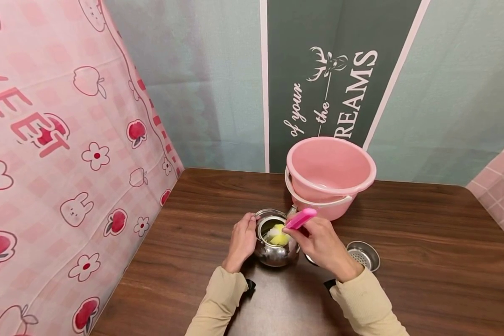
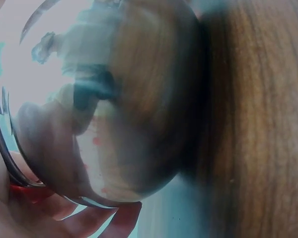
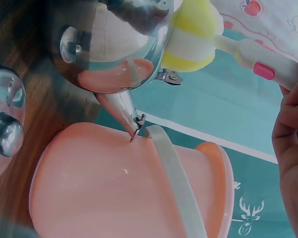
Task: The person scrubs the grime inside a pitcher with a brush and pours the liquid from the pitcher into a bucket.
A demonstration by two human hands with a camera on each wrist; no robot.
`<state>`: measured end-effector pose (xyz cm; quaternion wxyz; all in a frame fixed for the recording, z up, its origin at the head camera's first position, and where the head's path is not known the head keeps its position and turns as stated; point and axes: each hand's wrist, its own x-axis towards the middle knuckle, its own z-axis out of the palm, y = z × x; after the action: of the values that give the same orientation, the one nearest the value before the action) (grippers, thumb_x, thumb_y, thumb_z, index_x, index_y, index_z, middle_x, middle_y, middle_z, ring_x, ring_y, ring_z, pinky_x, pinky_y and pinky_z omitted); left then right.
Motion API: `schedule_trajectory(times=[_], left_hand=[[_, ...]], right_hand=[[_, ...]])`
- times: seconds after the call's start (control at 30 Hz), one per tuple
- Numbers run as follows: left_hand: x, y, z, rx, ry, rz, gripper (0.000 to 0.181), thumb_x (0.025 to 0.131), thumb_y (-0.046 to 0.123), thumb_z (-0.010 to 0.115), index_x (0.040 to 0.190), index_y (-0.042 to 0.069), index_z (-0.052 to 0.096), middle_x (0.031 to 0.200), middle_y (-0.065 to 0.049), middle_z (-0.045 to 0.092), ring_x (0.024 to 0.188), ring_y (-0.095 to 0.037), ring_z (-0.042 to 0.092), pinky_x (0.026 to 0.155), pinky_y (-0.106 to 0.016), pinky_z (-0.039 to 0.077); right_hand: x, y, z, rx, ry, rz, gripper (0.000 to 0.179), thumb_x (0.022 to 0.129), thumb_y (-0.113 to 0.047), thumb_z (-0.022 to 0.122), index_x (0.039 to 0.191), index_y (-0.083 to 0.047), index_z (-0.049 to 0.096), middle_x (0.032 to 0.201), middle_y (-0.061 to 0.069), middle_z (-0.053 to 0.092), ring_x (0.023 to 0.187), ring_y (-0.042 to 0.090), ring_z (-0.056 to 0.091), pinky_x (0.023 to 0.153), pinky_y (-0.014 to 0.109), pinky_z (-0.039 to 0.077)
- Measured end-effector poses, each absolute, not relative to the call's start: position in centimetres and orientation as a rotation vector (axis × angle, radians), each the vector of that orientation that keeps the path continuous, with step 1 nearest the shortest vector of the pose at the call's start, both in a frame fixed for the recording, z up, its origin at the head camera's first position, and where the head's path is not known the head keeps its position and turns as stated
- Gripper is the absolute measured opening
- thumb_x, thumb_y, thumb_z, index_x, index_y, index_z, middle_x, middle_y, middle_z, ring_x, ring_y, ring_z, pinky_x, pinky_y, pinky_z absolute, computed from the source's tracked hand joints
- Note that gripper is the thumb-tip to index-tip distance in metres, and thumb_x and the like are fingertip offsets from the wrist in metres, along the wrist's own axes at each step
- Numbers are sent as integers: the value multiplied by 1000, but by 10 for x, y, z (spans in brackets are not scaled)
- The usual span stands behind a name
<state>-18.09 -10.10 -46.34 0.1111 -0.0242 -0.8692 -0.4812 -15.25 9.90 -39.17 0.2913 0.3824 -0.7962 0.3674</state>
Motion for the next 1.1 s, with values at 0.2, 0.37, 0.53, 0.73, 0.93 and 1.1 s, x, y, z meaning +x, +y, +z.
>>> schedule_trajectory(times=[0.2,0.37,0.53,0.73,0.93,1.1], left_hand=[[-181,-102,-463,-81,-2563,-1395,29,100,18,40,105,10,67,110,-10,71,108,-31,65,91,-48,48],[-182,-102,-463,-77,-2568,-1384,29,100,18,40,105,10,68,110,-9,71,108,-30,65,91,-48,48],[-182,-102,-462,-72,-2569,-1393,29,100,18,41,105,11,68,110,-8,71,109,-29,65,92,-46,48],[-182,-103,-462,-93,-2575,-1392,29,100,18,41,107,11,68,112,-7,71,110,-28,64,94,-46,48],[-182,-103,-462,-108,-2578,-1388,30,100,17,40,109,9,68,113,-8,71,111,-28,64,95,-45,48],[-182,-103,-462,-110,-2574,-1387,30,100,17,40,108,9,68,112,-8,71,111,-28,64,95,-46,48]], right_hand=[[-150,98,-391,1051,-2174,952,21,75,-4,78,93,-7,68,88,-2,67,79,8,62,75,15,49],[-151,96,-395,1076,-2115,957,23,74,-2,78,94,-7,68,87,-2,65,78,8,61,74,16,48],[-154,93,-398,1078,-2053,947,21,75,-2,77,93,-6,69,87,-2,66,77,9,63,74,18,49],[-158,88,-404,1053,-1968,904,11,88,-15,68,91,-5,71,86,-1,67,79,11,65,76,21,52],[-158,83,-412,981,-1905,933,26,95,-25,61,90,-3,73,85,3,70,78,16,67,80,20,52],[-156,79,-421,893,-1844,1052,23,92,-24,65,89,-2,74,85,7,72,76,20,68,84,15,51]])
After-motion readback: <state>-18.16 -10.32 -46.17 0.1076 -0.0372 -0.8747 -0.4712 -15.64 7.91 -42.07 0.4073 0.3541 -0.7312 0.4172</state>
